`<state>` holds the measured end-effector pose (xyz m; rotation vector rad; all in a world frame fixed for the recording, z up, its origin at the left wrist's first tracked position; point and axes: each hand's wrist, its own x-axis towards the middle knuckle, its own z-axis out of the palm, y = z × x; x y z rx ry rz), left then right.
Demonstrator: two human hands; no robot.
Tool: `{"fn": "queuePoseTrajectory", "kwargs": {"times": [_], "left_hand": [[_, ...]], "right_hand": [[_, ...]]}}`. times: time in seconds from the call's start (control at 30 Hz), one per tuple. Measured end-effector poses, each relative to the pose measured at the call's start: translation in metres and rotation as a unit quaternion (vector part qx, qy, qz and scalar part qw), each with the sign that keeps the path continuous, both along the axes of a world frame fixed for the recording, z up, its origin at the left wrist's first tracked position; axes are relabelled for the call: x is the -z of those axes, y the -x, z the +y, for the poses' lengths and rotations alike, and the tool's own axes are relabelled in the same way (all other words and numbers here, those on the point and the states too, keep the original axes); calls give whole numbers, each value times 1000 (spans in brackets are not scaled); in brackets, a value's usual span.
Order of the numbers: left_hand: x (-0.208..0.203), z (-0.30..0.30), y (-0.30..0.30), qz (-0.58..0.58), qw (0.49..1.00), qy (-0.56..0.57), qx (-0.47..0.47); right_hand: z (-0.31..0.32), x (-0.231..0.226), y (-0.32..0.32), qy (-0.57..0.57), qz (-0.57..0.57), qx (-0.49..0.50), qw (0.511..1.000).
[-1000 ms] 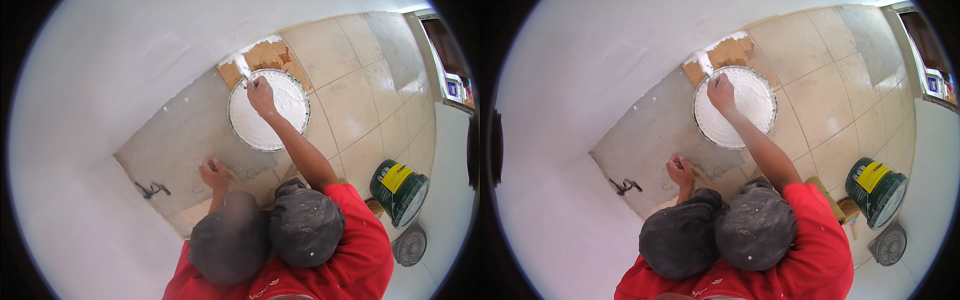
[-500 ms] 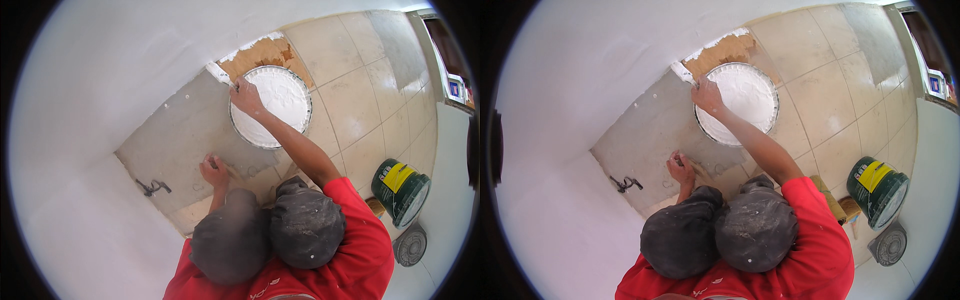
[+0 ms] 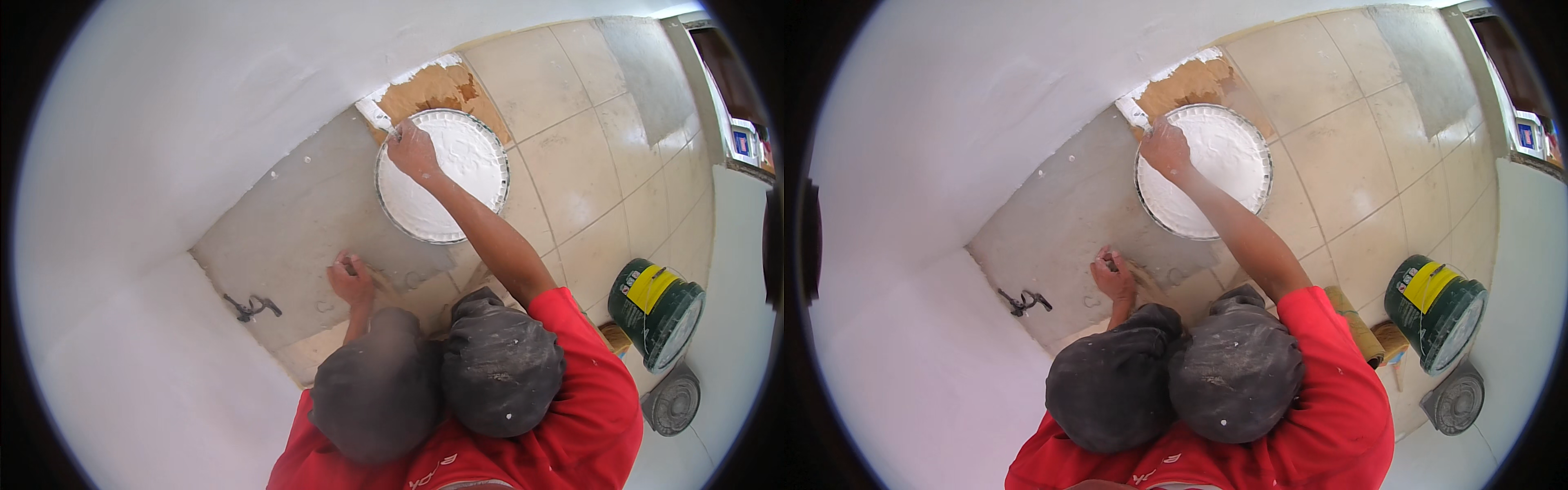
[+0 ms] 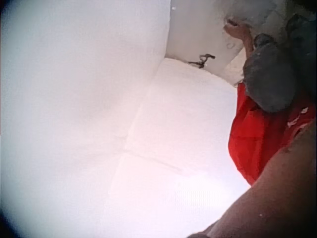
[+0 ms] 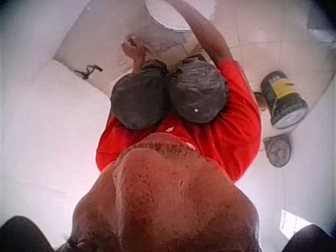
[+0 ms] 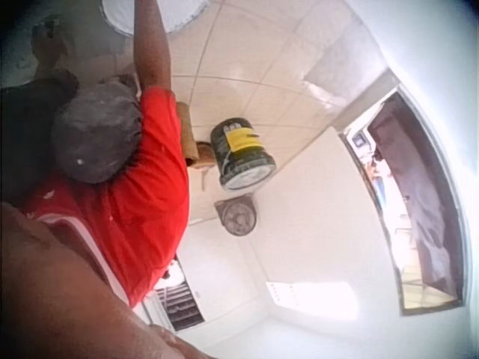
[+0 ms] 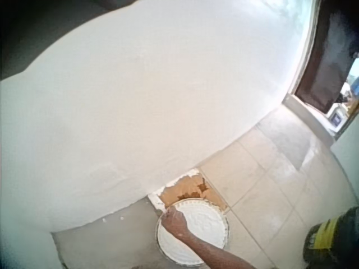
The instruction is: The person is painting a wall with white paint using a brush. They repeatedly dip the brush into a paint bucket and apply the paint to a specific area of the wall, covering a brownish patch.
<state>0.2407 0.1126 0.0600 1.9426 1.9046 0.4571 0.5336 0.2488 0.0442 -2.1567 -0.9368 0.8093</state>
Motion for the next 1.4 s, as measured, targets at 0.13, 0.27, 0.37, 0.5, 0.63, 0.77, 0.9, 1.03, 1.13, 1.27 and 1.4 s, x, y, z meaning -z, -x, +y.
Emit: {"fn": "queuePoseTrajectory", "kwargs": {"times": [0.13,0.27,0.37,0.5,0.63,0.77,0.9,1.03,1.13,1.27,1.4], "left_hand": [[2,0,2,4,1000,-18,12],[-3,2,-1,-3,1000,-10,8],[-2,2,-2,-6,1000,-10,9],[-3,2,0,-2,1000,-18,11],[-1,1,0,-1,1000,-19,16],[-1,0,-1,-5,1000,-5,7],[0,0,2,5,1000,-5,4],[-4,3,-4,-14,1000,-6,4],[-6,3,-4,-5,1000,2,-7],[-5,1,-3,1,1000,17,6],[-4,0,-2,-2,1000,24,5]], "right_hand": [[5,4,-7,28,-21,-25,999],[9,9,-8,46,-37,-26,998],[10,13,-5,29,-27,-8,999],[9,3,3,19,8,3,1000],[6,10,3,-18,-6,10,1000],[8,21,-1,-15,-44,27,999],[3,8,7,-24,6,19,1000],[17,22,4,-20,-48,35,998],[3,12,2,-22,-32,15,999],[6,15,1,-29,-13,42,999],[14,30,-31,-19,-32,110,993]]}}
